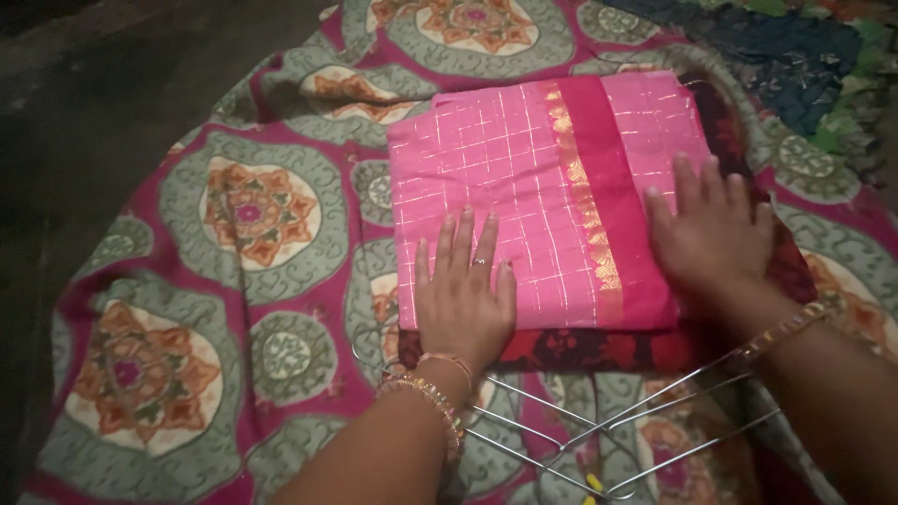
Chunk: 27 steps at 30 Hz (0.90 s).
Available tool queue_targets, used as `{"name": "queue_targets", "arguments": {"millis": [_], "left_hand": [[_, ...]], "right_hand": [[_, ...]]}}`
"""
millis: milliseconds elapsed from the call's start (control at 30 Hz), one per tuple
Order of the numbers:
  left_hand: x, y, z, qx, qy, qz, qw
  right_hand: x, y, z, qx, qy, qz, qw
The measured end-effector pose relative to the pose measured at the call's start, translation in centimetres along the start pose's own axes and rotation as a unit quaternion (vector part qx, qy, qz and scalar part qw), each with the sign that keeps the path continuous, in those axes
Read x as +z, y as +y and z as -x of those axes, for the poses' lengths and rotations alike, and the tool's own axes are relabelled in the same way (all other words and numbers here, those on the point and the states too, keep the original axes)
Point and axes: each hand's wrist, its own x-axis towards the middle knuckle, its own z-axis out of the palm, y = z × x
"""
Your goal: The person folds a red patterned cloth and a pink patterned cloth on a wire rack, then places each folded item on a hanger and hangs them in a wardrobe. The person repeats the folding and hanging process for both items.
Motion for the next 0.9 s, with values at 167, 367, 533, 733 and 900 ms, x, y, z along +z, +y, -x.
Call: {"name": "queue_targets", "arguments": {"millis": [167, 367, 533, 733, 900], "left_hand": [[0.5, 0.0, -0.1, -0.002, -0.009, 0.0, 1.0], [0.5, -0.2, 0.2, 0.0, 0.003, -0.006, 1.0], [0.6, -0.3, 0.2, 0.002, -0.006, -0.01, 1.0], [0.6, -0.1, 0.2, -0.001, -0.015, -0.004, 1.0], [0.2, 0.6, -1.5, -0.003, -0.064, -0.07, 0.995]], "right_hand": [[0.0, -0.3, 2.9, -0.081, 0.174, -0.051, 0.98], [3.2, -6.5, 7.4, -0.261, 0.119, -0.021, 0.958], [2.8, -3.3, 6.2, -0.128, 0.183, -0.003, 0.975], [4.1, -0.8, 5.2, -0.069, 0.216, -0.024, 0.974], [4.6, -0.7, 5.3, -0.068, 0.231, -0.044, 0.97]]}}
